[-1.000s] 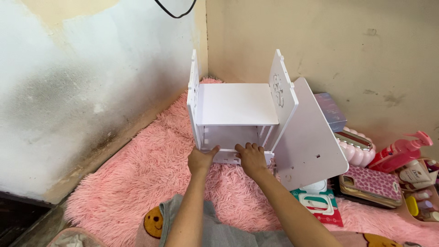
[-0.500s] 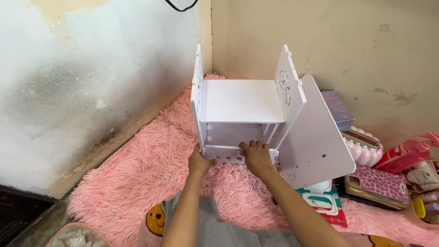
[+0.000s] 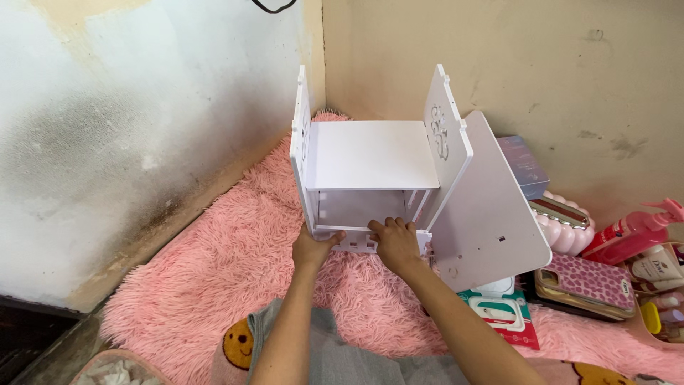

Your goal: The person assembles a small white plastic storage unit on a pink rug. They align and insert side panels, then use a screwdriver to fasten screws into the frame, securing the structure.

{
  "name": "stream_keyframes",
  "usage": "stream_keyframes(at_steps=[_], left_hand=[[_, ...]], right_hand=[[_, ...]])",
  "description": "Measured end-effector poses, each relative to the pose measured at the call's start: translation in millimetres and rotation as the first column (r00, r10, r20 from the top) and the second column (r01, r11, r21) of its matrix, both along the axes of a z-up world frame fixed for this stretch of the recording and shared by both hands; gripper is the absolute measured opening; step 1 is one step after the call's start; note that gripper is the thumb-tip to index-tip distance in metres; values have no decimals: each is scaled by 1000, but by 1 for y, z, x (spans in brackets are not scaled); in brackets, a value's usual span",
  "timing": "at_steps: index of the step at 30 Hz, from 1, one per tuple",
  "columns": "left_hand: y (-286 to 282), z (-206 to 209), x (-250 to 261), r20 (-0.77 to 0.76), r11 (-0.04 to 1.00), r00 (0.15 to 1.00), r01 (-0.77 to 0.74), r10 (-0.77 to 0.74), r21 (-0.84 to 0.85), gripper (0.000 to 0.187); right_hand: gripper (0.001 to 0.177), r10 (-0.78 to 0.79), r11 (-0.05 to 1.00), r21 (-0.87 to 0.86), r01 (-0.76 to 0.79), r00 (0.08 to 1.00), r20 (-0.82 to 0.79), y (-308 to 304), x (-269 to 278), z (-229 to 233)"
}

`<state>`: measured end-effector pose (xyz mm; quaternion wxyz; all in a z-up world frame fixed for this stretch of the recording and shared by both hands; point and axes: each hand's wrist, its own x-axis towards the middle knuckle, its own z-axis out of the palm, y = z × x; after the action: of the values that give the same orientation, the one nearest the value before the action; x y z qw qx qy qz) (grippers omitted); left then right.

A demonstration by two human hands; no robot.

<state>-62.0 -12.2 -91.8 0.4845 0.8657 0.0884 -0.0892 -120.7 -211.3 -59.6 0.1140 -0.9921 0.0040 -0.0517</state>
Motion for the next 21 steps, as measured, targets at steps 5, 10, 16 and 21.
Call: stream_keyframes(at_steps=[5, 10, 16, 21], left_hand=[[2, -4, 2, -5, 1000, 1000, 12, -12, 9, 87], [2, 1, 0, 18, 999, 999, 34, -35, 5, 86], [1, 10, -4, 35, 998, 999, 16, -18, 55, 83], [-1, 8, -3, 37, 995, 999, 27, -30, 94, 84]], right_hand=[[20, 9, 998, -56, -7, 999, 41, 2, -4, 7], [19, 28, 993, -119, -24, 999, 30, 4, 2, 11], [17, 18, 999, -31, -15, 996, 87, 3, 3, 11], [17, -11, 1000, 19, 10, 997, 70, 1, 6, 3]])
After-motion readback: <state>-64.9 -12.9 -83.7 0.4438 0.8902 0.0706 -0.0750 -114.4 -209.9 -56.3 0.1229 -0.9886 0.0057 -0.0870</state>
